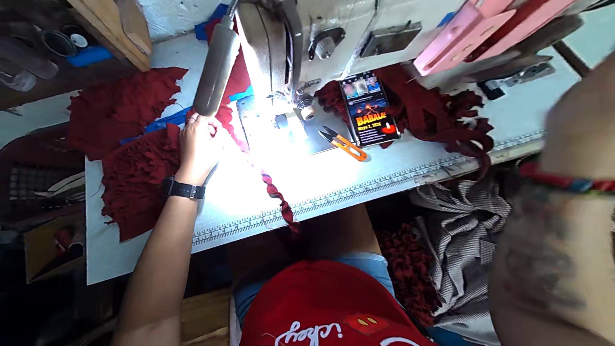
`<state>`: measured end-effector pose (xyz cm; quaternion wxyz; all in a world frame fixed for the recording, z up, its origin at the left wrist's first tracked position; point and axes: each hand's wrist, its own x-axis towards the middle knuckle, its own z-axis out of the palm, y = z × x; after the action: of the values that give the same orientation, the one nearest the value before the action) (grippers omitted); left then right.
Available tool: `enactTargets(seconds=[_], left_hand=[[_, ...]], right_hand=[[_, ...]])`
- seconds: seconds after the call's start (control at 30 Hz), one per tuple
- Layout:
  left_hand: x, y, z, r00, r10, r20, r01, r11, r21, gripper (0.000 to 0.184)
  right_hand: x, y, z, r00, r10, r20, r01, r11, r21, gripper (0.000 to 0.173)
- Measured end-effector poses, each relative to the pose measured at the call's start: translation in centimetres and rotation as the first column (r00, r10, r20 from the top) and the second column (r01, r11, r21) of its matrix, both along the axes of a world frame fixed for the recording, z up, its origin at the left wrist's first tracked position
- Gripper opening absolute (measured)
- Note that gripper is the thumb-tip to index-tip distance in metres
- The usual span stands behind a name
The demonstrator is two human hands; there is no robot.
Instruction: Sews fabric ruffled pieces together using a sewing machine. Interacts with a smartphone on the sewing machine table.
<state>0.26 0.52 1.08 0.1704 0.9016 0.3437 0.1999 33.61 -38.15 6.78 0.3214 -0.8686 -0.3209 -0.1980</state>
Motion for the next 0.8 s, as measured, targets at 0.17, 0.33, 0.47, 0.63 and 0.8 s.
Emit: enactTargets(seconds=[0.17,0.33,0.47,0.63,0.8], left_hand=[[-0.4,0.0,-0.5,0.995,-0.041,0.095,0.042,0.999,-0.012,0.021],[-1.2,0.0,-0.9,0.974,-0.127,0.188,0.131,0.991,-0.01,0.016],[-1.3,0.1,-0.8,0.974,-0.139,0.177,0.148,0.988,-0.038,0.013],[-1.4,0.4,-0.7,0.971,-0.177,0.16,0.184,0.982,-0.031,0.014],[-1.5,0.3,-0.4,0.974,-0.173,0.149,0.182,0.982,-0.052,0.014]], right_hand=[[-12.1,7.7,-4.4,0.867,0.497,0.025,-0.469,0.832,-0.296,0.039],[-13.2,12.2,-6.1,0.877,0.48,0.02,-0.415,0.779,-0.47,0.026],[-14.1,13.9,-5.9,0.878,0.479,0.003,-0.426,0.783,-0.454,0.023],[-19.1,16.9,-4.5,0.762,0.639,-0.107,-0.632,0.698,-0.336,0.019],[-21.3,21.9,-6.0,0.759,0.633,-0.154,-0.646,0.703,-0.297,0.026]])
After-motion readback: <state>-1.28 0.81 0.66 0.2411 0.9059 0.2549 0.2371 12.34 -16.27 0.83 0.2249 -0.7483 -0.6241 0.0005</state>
